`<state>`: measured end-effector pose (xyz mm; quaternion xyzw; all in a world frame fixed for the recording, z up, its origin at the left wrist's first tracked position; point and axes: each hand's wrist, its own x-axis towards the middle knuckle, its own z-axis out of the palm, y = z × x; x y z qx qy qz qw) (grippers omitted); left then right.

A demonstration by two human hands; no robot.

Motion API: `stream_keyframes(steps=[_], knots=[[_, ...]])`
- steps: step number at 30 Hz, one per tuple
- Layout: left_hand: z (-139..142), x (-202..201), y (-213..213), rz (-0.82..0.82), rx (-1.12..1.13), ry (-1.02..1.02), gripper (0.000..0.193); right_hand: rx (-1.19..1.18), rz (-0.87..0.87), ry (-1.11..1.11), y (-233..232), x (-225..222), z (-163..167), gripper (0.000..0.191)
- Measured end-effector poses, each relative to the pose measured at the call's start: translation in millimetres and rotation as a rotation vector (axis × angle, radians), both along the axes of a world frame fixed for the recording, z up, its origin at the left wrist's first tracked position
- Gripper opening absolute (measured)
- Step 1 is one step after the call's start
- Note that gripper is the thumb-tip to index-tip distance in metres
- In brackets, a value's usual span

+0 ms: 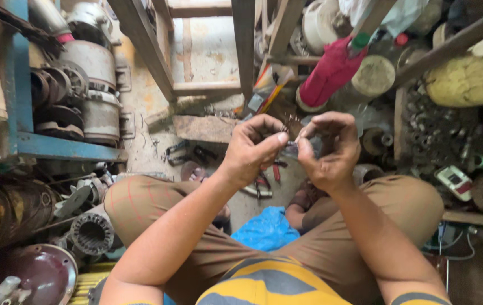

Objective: The person sits on the floor in a cluttered workshop and uses pliers to strip and twist wires on a small electrical component. They repeatedly adjust the wires and the component, working with their hands directly on the object.

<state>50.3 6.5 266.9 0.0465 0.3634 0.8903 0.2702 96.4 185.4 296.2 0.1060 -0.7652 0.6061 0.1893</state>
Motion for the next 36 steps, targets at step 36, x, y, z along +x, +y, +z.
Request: stream_keyframes(steps=[36], knots=[[-1, 15, -4, -0.005, -0.112, -0.113, 0.012, 0.042, 0.09, -0.069, 4, 1, -1, 0.039]])
